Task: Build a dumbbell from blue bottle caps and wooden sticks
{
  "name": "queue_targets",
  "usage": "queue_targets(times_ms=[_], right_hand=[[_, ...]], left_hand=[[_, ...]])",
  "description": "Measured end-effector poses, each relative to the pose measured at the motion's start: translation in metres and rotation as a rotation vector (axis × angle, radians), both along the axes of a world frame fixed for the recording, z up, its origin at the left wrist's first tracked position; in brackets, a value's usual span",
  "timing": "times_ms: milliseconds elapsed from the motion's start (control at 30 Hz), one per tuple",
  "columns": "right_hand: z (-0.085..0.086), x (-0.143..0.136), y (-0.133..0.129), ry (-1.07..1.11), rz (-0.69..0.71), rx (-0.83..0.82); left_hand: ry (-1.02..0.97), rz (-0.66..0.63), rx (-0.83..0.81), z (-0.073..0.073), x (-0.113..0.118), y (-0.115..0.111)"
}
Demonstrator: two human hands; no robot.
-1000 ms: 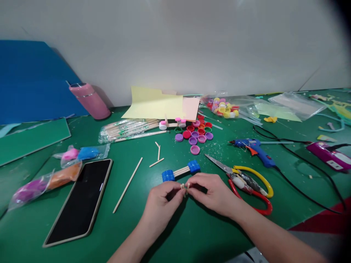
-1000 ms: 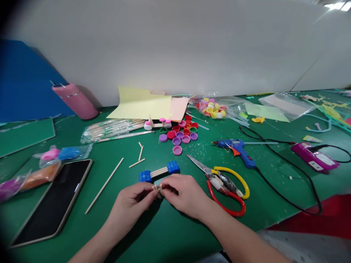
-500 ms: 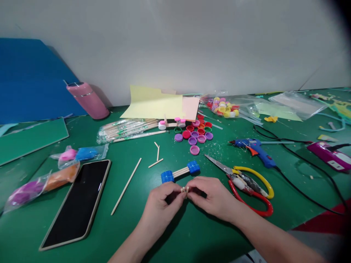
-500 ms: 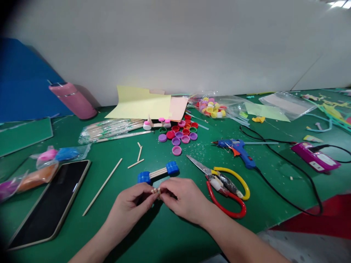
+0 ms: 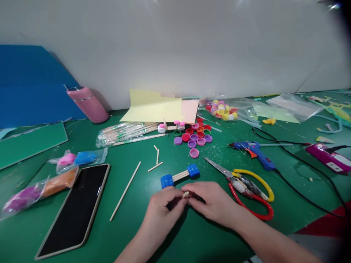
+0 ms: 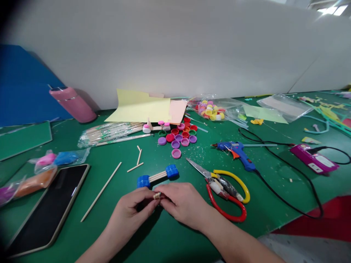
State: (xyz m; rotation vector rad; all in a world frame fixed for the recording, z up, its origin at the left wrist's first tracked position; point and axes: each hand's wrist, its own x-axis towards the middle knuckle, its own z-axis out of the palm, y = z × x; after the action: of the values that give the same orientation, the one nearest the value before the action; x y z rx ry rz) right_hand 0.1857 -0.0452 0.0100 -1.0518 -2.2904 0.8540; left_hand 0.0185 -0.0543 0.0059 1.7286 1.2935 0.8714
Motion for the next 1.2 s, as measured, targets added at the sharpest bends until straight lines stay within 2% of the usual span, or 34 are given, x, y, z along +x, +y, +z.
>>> queue_targets(times_ms=[167, 767, 1200], right_hand=[[-0.0016, 0.0002, -0.0006, -0.002, -0.006, 0.01], [-0.0014, 0.0007, 0.0002, -0.011, 0.046, 0.03], [-0.0066, -0.001, 0.0, -0.033, 0.064, 0.045]], left_hand=[[0.027, -0.027, 0.027, -0.0018, 0.0016, -0.0002], [0.046, 0.016, 0.151, -0.0068, 0.0022, -0.0022], [0.036, -0.014, 0.105, -0.005, 0.003, -0.0015]])
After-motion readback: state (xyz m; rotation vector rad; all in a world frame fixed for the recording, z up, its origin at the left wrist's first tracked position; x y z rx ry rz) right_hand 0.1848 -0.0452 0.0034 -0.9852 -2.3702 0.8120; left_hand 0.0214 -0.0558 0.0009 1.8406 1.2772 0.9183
